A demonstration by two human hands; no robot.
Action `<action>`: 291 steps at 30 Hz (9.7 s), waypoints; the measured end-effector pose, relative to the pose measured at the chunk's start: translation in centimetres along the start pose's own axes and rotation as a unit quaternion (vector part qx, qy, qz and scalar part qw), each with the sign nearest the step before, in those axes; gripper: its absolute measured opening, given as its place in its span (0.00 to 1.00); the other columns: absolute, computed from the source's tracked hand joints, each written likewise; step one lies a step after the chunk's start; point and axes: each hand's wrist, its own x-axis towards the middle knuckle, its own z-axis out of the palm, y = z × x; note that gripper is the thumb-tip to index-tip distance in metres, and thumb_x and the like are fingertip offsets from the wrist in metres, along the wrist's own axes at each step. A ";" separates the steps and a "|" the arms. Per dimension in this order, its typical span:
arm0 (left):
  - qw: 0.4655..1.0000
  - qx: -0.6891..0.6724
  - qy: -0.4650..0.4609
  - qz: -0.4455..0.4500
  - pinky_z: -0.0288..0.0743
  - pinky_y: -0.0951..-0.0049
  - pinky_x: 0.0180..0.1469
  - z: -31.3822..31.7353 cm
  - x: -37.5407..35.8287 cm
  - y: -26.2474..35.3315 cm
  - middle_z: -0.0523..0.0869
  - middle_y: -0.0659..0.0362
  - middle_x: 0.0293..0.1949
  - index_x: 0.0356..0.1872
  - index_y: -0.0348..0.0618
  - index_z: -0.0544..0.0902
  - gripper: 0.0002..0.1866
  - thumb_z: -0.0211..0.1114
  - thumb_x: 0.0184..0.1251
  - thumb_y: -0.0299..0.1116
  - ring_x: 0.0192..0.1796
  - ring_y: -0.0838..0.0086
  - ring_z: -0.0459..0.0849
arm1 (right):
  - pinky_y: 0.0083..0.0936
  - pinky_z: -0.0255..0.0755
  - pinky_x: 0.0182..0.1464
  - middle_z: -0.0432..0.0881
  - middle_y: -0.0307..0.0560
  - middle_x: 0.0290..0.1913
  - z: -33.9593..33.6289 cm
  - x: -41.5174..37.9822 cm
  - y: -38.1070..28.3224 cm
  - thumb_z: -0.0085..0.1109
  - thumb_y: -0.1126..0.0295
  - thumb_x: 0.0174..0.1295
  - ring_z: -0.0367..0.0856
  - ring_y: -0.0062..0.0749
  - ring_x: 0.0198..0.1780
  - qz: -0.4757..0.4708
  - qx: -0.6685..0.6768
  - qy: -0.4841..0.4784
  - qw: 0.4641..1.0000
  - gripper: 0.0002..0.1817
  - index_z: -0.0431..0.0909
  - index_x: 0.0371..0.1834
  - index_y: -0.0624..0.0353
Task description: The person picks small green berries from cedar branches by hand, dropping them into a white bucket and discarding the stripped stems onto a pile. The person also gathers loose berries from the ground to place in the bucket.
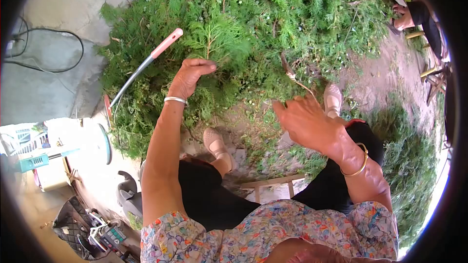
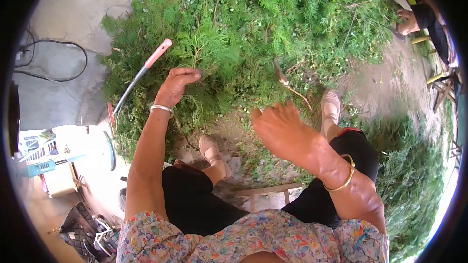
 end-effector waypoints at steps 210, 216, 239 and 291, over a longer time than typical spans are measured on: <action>0.944 -0.020 0.149 0.293 0.62 0.85 0.17 12.8 -10.4 11.6 0.80 0.62 0.20 0.31 0.35 0.83 0.06 0.70 0.52 0.25 0.19 0.87 0.72 | 0.26 0.70 0.29 0.81 0.40 0.34 0.1 1.3 2.0 0.57 0.79 0.59 0.76 0.27 0.30 0.048 0.739 0.282 0.610 0.06 0.78 0.35 0.53; 0.916 0.099 0.202 0.331 0.66 0.80 0.24 12.7 -10.0 11.1 0.80 0.62 0.20 0.28 0.31 0.81 0.07 0.68 0.53 0.25 0.22 0.85 0.72 | 0.27 0.69 0.27 0.81 0.50 0.26 -0.8 0.6 1.6 0.60 0.84 0.52 0.73 0.35 0.22 0.053 0.233 0.332 0.913 0.08 0.79 0.35 0.60; 0.922 -0.376 0.060 0.065 0.60 0.82 0.16 11.6 -9.9 11.6 0.80 0.60 0.28 0.34 0.38 0.79 0.07 0.66 0.56 0.25 0.23 0.72 0.80 | 0.29 0.70 0.25 0.75 0.64 0.25 -1.0 1.4 1.0 0.54 0.89 0.47 0.67 0.60 0.26 -0.016 0.293 0.404 0.866 0.05 0.72 0.23 0.69; 0.856 -0.505 -0.047 0.101 0.69 0.79 0.18 7.2 -9.7 10.4 0.78 0.52 0.31 0.49 0.50 0.75 0.17 0.61 0.64 0.45 0.28 0.67 0.77 | 0.36 0.75 0.35 0.76 0.44 0.37 -5.2 -1.0 3.6 0.50 0.73 0.60 0.74 0.27 0.29 0.136 0.887 0.292 0.331 0.08 0.71 0.43 0.57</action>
